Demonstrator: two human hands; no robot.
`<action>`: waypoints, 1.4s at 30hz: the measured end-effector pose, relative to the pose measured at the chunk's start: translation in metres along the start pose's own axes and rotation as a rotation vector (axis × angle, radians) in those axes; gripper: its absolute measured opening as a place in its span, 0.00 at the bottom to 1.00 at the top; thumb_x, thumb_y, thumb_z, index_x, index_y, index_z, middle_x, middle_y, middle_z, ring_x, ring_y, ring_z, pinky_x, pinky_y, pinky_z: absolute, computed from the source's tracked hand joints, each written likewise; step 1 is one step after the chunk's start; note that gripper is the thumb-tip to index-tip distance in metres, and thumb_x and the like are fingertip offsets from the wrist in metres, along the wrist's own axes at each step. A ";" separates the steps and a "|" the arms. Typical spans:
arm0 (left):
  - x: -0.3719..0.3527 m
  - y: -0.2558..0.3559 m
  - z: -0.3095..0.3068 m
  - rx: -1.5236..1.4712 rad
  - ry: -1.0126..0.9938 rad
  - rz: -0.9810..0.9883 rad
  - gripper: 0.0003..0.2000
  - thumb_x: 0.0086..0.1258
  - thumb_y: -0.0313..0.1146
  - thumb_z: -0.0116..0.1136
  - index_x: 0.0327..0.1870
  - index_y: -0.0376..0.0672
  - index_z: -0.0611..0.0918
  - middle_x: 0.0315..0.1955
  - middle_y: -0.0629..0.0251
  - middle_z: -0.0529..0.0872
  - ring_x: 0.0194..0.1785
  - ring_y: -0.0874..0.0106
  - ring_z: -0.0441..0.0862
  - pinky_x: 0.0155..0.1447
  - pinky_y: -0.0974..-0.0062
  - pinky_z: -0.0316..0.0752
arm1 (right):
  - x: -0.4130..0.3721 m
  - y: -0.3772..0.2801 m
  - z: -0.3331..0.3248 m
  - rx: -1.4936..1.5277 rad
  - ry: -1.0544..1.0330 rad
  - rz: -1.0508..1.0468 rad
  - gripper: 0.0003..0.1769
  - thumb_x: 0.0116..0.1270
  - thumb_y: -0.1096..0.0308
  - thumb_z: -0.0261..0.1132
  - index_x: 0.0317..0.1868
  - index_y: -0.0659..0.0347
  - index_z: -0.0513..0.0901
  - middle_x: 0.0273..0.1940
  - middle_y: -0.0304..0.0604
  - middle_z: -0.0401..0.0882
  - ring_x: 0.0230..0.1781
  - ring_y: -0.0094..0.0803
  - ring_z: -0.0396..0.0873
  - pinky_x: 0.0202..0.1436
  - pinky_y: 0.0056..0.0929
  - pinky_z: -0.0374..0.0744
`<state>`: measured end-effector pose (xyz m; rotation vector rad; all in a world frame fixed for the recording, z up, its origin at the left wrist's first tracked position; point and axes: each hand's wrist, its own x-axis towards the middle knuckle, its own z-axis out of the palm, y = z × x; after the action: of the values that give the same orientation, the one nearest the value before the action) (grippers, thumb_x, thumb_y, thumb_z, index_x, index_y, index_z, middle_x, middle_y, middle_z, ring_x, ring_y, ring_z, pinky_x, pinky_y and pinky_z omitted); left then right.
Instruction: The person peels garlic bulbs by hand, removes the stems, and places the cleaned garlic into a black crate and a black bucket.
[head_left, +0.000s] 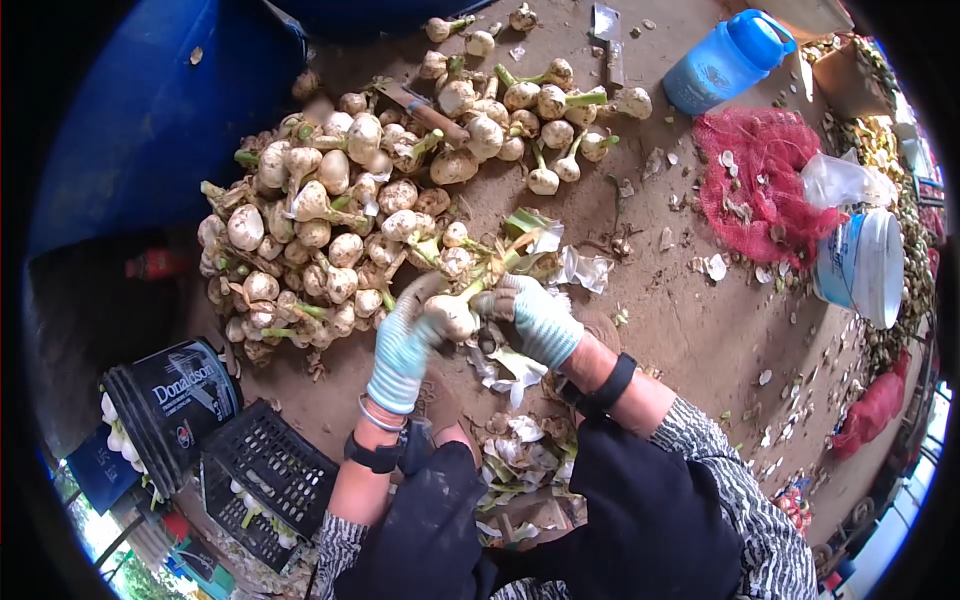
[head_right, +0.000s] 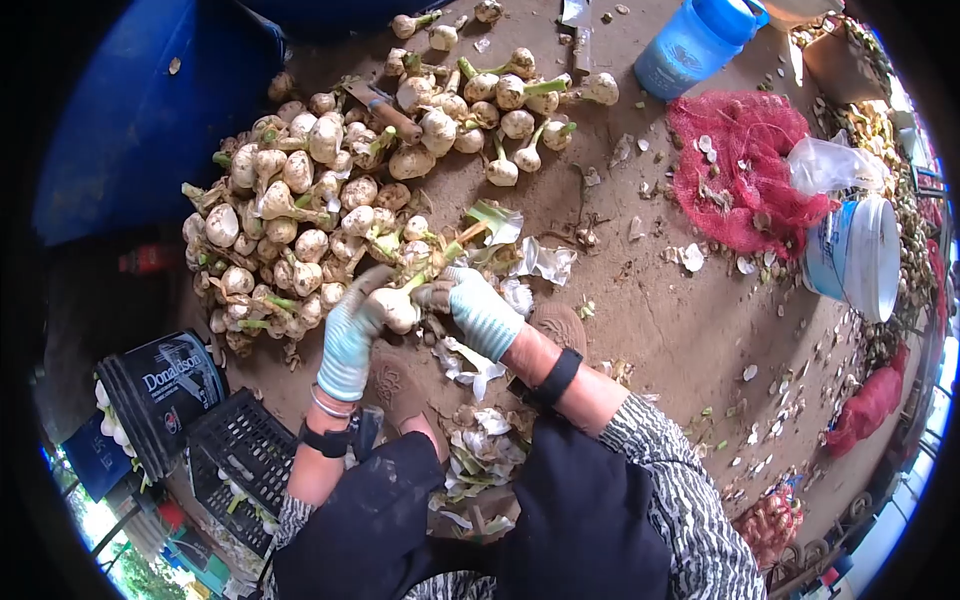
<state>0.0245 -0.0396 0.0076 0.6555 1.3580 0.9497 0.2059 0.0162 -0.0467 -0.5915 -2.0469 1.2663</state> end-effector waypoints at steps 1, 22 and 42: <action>0.001 0.001 0.008 0.365 0.098 0.305 0.33 0.52 0.38 0.69 0.57 0.32 0.69 0.40 0.59 0.79 0.41 0.68 0.79 0.48 0.77 0.74 | 0.001 -0.004 -0.002 -0.075 0.009 0.084 0.12 0.54 0.75 0.63 0.40 0.66 0.79 0.35 0.43 0.80 0.32 0.27 0.77 0.37 0.24 0.75; 0.007 0.025 -0.020 -0.018 -0.051 -0.097 0.17 0.55 0.27 0.63 0.46 0.33 0.78 0.40 0.61 0.82 0.39 0.75 0.80 0.44 0.80 0.76 | -0.002 -0.011 -0.005 1.066 0.117 0.858 0.15 0.50 0.84 0.59 0.40 0.64 0.79 0.32 0.45 0.79 0.30 0.37 0.78 0.34 0.24 0.76; 0.017 -0.007 -0.030 -0.842 -0.007 0.023 0.16 0.64 0.42 0.56 0.39 0.35 0.78 0.38 0.52 0.81 0.41 0.62 0.79 0.49 0.65 0.76 | -0.013 0.009 -0.052 -0.553 0.002 0.880 0.19 0.53 0.68 0.63 0.48 0.55 0.76 0.35 0.50 0.80 0.33 0.45 0.80 0.38 0.38 0.77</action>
<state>-0.0046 -0.0326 -0.0105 0.0274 0.8189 1.4023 0.2529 0.0428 -0.0424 -1.8936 -2.2024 1.0845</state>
